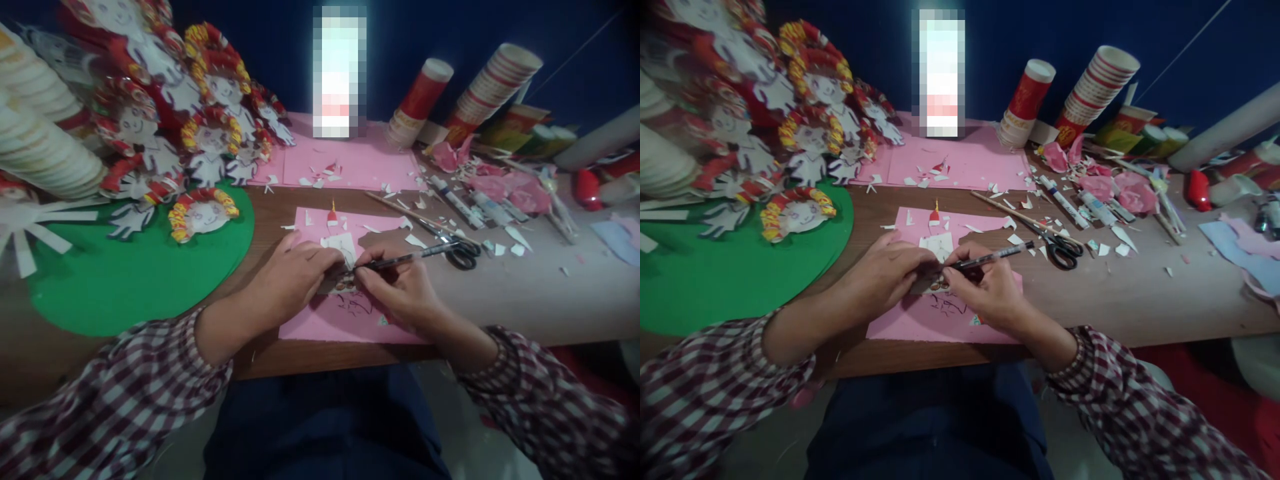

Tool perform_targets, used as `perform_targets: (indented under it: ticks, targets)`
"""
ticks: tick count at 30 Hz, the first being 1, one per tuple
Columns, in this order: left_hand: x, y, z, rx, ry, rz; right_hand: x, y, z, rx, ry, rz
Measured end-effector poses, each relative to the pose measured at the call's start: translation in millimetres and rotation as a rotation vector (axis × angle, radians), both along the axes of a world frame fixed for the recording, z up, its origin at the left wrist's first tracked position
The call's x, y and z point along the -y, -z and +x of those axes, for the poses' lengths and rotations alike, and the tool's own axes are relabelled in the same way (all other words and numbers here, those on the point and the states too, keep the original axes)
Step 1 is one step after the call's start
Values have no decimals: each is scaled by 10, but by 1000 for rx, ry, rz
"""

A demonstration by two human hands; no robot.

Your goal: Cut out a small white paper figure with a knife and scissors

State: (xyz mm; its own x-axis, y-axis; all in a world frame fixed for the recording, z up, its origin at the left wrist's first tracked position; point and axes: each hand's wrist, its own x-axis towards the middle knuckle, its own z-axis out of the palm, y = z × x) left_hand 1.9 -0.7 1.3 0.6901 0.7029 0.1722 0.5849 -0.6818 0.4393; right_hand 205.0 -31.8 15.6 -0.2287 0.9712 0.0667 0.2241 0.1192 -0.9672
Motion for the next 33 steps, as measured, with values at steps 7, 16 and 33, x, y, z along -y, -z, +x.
perform_targets:
  ticks: [7,16,33]
  targets:
    - [-8,41,-7,-1,-9,-29,-3,-35,87,-287,80,-135]
    - [19,39,-18,11,-5,-26,-108,-264,611,-123,216,-6]
    - [52,-12,-26,-33,-19,-39,-569,-320,126,509,-463,319]
